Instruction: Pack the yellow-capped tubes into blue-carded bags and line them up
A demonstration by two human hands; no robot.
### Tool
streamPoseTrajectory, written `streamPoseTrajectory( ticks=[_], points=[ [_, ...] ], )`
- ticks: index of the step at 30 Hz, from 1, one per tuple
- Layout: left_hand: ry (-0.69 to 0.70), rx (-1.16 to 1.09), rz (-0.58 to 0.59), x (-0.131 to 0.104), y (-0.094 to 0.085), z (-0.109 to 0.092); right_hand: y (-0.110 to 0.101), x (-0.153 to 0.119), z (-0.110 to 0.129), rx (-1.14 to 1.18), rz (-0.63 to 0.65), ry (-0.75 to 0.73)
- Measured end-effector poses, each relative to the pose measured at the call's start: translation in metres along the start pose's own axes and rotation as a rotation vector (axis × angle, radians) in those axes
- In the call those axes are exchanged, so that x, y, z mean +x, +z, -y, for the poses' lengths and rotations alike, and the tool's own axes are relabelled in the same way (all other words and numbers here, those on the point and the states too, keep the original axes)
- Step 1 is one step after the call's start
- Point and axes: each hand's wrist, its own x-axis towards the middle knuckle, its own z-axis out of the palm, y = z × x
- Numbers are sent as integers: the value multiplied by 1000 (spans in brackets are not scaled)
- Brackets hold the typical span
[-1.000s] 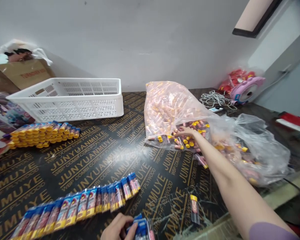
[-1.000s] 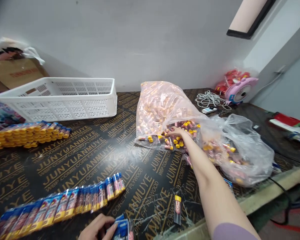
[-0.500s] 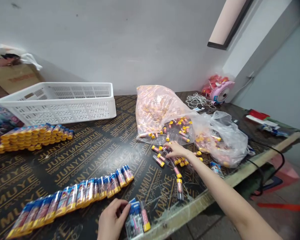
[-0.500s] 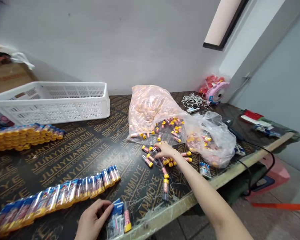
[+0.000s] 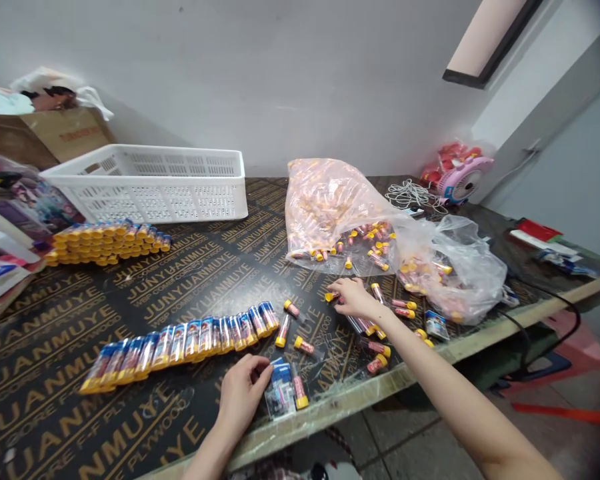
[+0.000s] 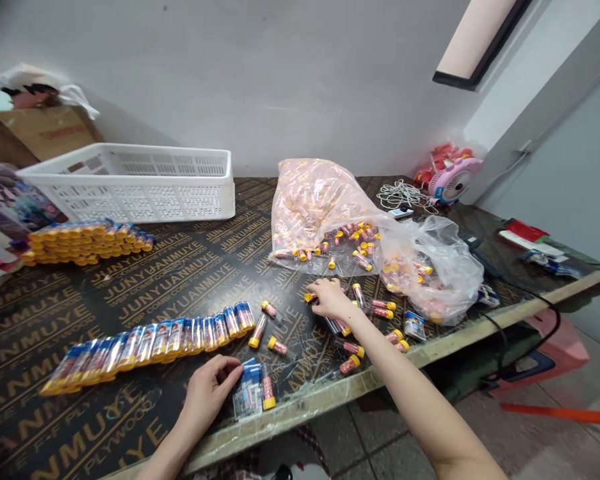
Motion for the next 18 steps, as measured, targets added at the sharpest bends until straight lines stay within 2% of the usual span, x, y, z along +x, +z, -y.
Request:
streamPoseTrajectory(
  ticks=[5,8,10,13,15,18],
  points=[
    [4,-16,-25,0,-1,-2,6,13,15,-25,28,-84],
    [-8,-23,-27,-2,-2,-1,3,-1,16,-9,36,-163],
    [-3,-33,-40,-4,-3,-2,0,-17,16,-4,-3,-157],
    [42,-34,-120,-5,-2,-13,4,-43,13,-28,-110,3],
    [130,-12,-145,0,3,-29,12,-56,12,-53,-161,141],
    [281,74,-27,23,23,-62,30,-69,12,-67,-203,266]
  ],
)
